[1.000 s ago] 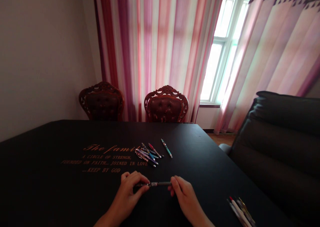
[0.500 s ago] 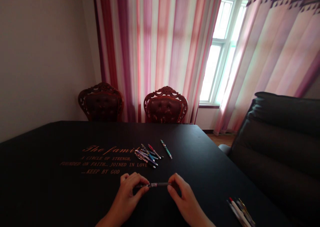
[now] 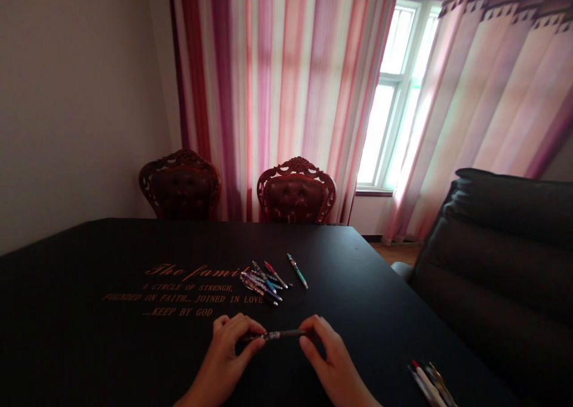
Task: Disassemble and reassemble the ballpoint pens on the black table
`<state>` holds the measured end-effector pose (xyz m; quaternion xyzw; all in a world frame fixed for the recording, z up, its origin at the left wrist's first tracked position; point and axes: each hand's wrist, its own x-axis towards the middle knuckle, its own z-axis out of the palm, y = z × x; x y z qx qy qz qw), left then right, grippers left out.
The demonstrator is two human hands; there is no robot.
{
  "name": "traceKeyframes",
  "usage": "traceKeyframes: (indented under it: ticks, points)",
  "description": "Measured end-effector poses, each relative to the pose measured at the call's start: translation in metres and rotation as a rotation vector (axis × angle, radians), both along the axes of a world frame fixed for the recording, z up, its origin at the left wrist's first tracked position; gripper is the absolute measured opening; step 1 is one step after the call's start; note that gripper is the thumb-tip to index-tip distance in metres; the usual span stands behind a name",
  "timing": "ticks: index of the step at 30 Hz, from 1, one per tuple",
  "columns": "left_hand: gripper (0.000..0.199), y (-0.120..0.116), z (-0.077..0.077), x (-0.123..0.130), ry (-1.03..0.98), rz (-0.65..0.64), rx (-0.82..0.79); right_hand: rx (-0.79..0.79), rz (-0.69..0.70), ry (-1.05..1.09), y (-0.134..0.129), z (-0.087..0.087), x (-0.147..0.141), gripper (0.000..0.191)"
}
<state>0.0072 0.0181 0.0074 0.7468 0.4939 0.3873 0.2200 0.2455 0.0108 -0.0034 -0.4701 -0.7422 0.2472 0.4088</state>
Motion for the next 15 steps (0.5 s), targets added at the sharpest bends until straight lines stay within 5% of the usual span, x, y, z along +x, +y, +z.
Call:
traceKeyframes:
  ticks: [8, 15]
  points:
    - [0.004, -0.003, 0.003, 0.000, 0.079, -0.060, 0.101, 0.004, 0.002, -0.019, 0.002, -0.001, -0.003, 0.035]
    - [0.007, -0.005, 0.005, -0.003, 0.088, -0.068, 0.165, -0.162, -0.002, 0.126, 0.006, -0.012, -0.002, 0.040]
